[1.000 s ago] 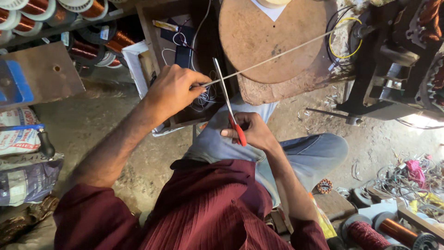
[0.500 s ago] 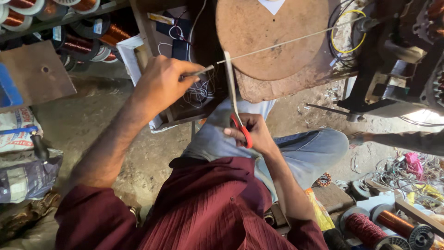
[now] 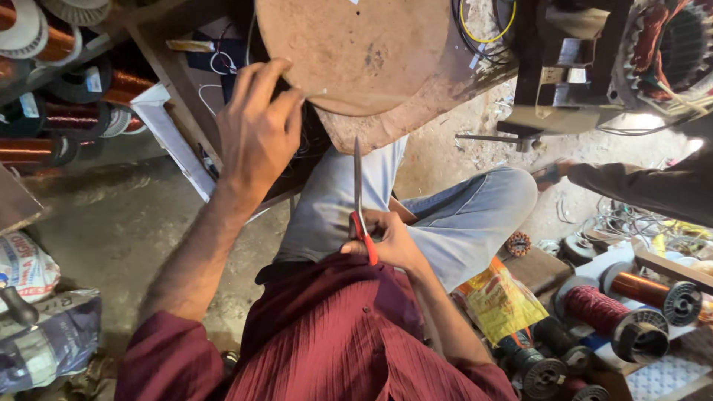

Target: The person sits on the floor and uses scissors to cut lengths of black and yellow insulated wire. They strip the ends of the wires and insert them into the slots of a stator core, then wrap the wires around the core to form coils.

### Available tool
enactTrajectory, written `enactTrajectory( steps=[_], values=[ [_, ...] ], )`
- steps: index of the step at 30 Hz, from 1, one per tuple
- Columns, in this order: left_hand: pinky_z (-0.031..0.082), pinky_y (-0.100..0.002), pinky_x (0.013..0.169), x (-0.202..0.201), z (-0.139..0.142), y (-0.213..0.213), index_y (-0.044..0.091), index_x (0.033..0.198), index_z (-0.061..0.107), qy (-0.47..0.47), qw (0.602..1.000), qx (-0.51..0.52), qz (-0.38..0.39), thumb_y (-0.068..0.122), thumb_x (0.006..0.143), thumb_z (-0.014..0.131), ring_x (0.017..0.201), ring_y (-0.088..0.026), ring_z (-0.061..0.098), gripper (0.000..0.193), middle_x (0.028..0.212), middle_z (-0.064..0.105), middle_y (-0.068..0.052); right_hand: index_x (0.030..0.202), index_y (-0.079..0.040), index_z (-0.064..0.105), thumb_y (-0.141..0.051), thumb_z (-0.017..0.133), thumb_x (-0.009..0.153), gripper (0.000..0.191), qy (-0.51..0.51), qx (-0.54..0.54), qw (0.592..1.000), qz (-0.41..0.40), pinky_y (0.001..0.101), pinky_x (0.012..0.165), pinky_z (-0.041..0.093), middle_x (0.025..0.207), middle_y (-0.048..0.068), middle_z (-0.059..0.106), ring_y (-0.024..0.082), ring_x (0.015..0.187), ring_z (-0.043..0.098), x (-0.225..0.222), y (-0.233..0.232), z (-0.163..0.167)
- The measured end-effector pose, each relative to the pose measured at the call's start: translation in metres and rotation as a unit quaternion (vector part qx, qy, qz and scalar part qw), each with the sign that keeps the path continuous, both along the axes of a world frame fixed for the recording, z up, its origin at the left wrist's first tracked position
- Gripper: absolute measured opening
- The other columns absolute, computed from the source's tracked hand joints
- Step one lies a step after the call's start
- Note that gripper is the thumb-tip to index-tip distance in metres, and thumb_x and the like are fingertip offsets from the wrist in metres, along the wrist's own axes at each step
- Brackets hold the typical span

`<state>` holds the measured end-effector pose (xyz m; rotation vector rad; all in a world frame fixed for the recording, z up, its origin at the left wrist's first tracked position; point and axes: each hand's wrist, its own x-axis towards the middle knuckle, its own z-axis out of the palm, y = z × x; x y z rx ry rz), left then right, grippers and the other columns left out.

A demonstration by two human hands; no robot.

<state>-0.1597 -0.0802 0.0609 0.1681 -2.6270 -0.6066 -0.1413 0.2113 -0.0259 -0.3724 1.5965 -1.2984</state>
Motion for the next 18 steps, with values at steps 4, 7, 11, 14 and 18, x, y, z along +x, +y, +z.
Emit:
enactTrajectory(
  steps=[4,7,11,14,18],
  values=[
    [0.058,-0.037,0.090,0.002,-0.006,0.000,0.001,0.101,0.075,0.039,0.998,-0.045,-0.031,0.003,0.086,0.082,0.111,-0.027,0.065,0.017,0.121,0.070,-0.008,0.088,-0.002,0.068,-0.032,0.094,0.071,0.043,0.058,0.025,0.998,0.018,0.0278,0.068,0.048,0.079,-0.001,0.063,0.009,0.075,0.056,0.003,-0.004,0.000],
    [0.060,-0.038,0.089,0.011,-0.006,0.004,0.001,0.105,0.075,0.053,0.998,-0.028,-0.013,0.003,0.088,0.082,0.108,-0.027,0.070,0.018,0.117,0.073,-0.008,0.096,-0.001,0.065,-0.039,0.093,0.072,0.052,0.104,0.008,0.993,0.055,0.0310,0.074,0.050,0.081,0.003,0.061,0.012,0.078,0.055,-0.005,-0.004,0.007],
    [0.061,-0.036,0.079,0.038,0.002,0.013,0.001,0.107,0.076,-0.004,0.996,0.085,-0.026,0.006,0.092,0.080,0.094,-0.027,0.074,0.017,0.113,0.076,-0.012,0.093,-0.001,0.065,-0.042,0.093,0.069,0.056,0.214,0.033,0.976,0.030,0.0341,0.074,0.052,0.081,0.010,0.063,0.016,0.077,0.061,-0.020,-0.004,0.021],
    [0.060,-0.034,0.073,0.060,0.003,0.021,0.000,0.107,0.076,-0.087,0.978,0.190,-0.026,0.009,0.092,0.079,0.085,-0.025,0.076,0.018,0.105,0.077,-0.013,0.084,-0.002,0.067,-0.041,0.094,0.068,0.050,0.249,0.100,0.963,-0.029,0.0334,0.064,0.053,0.073,0.009,0.066,0.015,0.066,0.062,-0.027,-0.006,0.028],
    [0.062,-0.029,0.068,0.076,-0.016,0.026,0.000,0.114,0.073,-0.216,0.852,0.477,0.013,0.010,0.094,0.073,0.081,-0.017,0.076,0.022,0.099,0.079,-0.013,0.077,-0.004,0.065,-0.039,0.093,0.071,0.045,0.264,0.108,0.957,-0.059,0.0310,0.056,0.052,0.064,0.006,0.063,0.014,0.055,0.058,-0.033,-0.007,0.036]
  ],
)
